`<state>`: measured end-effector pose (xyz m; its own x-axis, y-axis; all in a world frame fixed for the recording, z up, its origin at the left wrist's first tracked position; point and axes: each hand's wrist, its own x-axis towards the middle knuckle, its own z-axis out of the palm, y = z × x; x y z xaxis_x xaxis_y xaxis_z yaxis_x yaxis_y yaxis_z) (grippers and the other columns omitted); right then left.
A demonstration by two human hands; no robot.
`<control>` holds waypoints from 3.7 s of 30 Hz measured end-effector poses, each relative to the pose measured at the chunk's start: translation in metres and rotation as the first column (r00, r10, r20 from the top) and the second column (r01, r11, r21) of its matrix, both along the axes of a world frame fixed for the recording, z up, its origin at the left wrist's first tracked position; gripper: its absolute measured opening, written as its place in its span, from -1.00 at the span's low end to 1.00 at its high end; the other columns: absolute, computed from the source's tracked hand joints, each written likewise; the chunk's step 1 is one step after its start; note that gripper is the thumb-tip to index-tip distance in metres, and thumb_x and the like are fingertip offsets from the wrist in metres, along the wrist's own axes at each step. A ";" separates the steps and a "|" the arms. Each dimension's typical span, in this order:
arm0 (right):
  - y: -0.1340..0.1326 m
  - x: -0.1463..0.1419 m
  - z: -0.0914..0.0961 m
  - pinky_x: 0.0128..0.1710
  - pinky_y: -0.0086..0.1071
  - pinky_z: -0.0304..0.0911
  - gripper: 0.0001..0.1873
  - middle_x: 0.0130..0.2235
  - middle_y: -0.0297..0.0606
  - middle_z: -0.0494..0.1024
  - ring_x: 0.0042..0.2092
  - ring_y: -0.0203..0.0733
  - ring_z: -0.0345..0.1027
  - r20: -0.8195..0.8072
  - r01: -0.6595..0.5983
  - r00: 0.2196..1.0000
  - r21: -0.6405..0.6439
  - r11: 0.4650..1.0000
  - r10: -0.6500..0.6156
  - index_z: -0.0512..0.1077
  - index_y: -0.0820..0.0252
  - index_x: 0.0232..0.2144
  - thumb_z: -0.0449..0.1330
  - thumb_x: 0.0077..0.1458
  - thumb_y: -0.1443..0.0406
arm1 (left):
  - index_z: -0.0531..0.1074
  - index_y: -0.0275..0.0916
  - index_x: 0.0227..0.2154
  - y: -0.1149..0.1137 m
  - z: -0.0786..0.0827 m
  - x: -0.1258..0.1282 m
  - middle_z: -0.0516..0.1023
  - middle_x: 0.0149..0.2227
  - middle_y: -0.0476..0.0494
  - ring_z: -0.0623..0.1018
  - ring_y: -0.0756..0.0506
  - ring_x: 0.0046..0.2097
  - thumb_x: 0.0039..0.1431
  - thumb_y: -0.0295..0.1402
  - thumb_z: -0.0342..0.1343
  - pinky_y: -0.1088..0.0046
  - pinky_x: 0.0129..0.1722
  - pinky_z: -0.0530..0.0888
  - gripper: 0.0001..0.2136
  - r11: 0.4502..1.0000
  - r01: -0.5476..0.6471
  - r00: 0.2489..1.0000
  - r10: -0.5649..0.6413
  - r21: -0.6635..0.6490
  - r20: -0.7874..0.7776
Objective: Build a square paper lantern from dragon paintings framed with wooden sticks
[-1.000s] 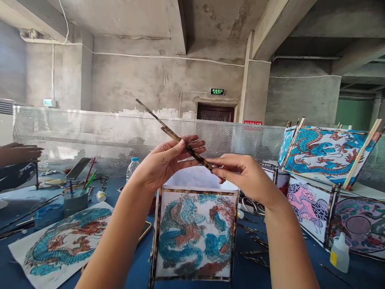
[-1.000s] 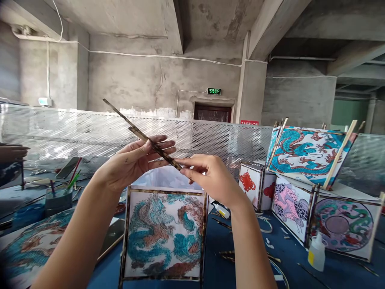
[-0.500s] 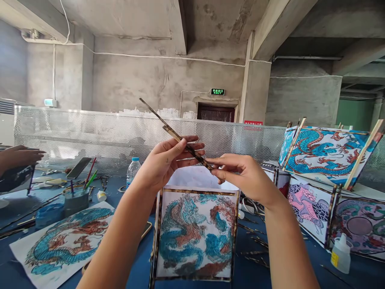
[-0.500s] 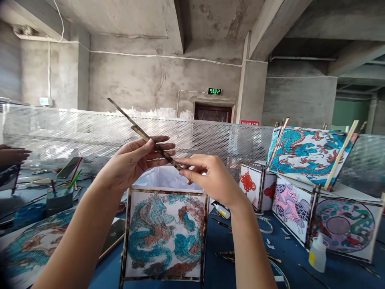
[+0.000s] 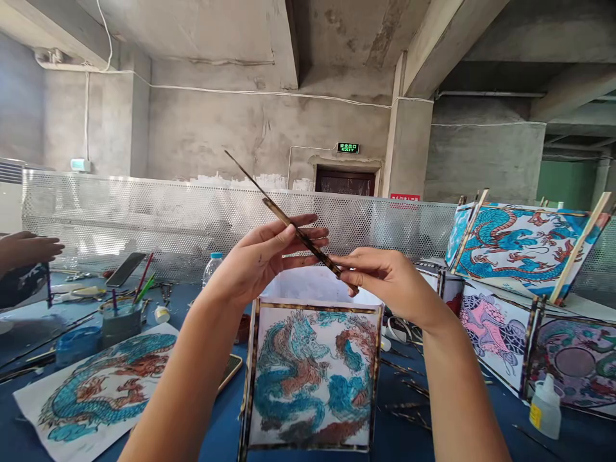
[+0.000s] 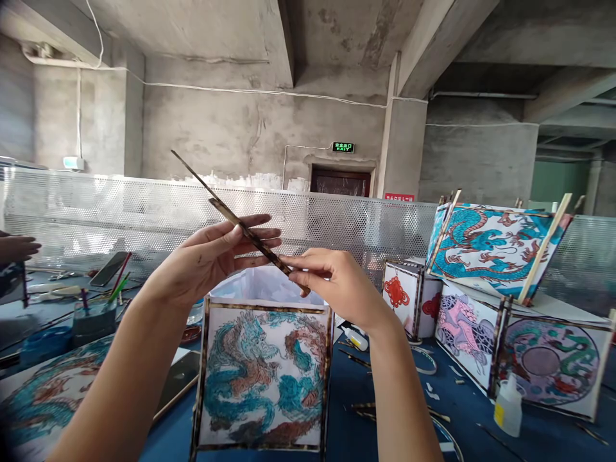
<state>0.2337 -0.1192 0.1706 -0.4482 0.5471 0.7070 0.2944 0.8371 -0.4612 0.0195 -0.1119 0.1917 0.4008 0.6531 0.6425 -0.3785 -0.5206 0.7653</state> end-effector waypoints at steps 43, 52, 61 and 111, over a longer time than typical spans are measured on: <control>-0.007 -0.005 0.003 -0.35 -0.42 0.22 -0.78 -0.37 -0.32 0.48 -0.34 -0.31 0.32 0.006 0.187 0.982 0.165 0.968 -0.191 0.51 0.10 -0.19 0.15 0.09 0.28 | 0.48 -0.30 -0.22 -0.001 -0.002 0.010 0.59 -0.25 -0.23 0.57 -0.15 -0.20 0.06 -0.26 0.14 0.30 -0.17 0.52 -0.74 0.966 -0.215 0.977 0.214 0.140 0.024; -0.012 -0.010 0.004 -0.30 -0.42 0.24 -0.68 -0.26 -0.32 0.49 -0.27 -0.29 0.34 0.029 0.256 0.962 0.269 0.929 -0.273 0.44 0.06 -0.08 0.19 0.07 0.30 | 0.45 -0.31 -0.28 -0.008 -0.002 0.013 0.58 -0.24 -0.21 0.57 -0.14 -0.19 0.06 -0.25 0.13 0.30 -0.15 0.52 -0.77 0.935 -0.310 0.950 0.300 0.169 0.083; -0.013 -0.012 0.000 -0.38 -0.41 0.19 -0.70 -0.25 -0.31 0.48 -0.32 -0.30 0.33 0.038 0.379 0.904 0.387 0.841 -0.425 0.43 0.07 -0.06 0.08 0.15 0.34 | 0.46 -0.32 -0.32 0.000 -0.005 0.016 0.59 -0.28 -0.20 0.57 -0.13 -0.22 0.07 -0.26 0.12 0.30 -0.17 0.54 -0.79 0.927 -0.337 0.940 0.321 0.165 0.115; -0.014 -0.014 0.002 -0.42 -0.41 0.31 -0.87 -0.31 -0.27 0.48 -0.39 -0.28 0.39 -0.185 0.373 0.924 0.254 0.892 -0.334 0.45 0.16 -0.34 0.09 0.10 0.30 | 0.46 -0.24 -0.15 -0.004 -0.004 0.012 0.58 -0.19 -0.20 0.57 -0.16 -0.19 0.00 -0.32 0.20 0.32 -0.19 0.54 -0.69 0.967 -0.227 0.973 0.221 0.114 0.058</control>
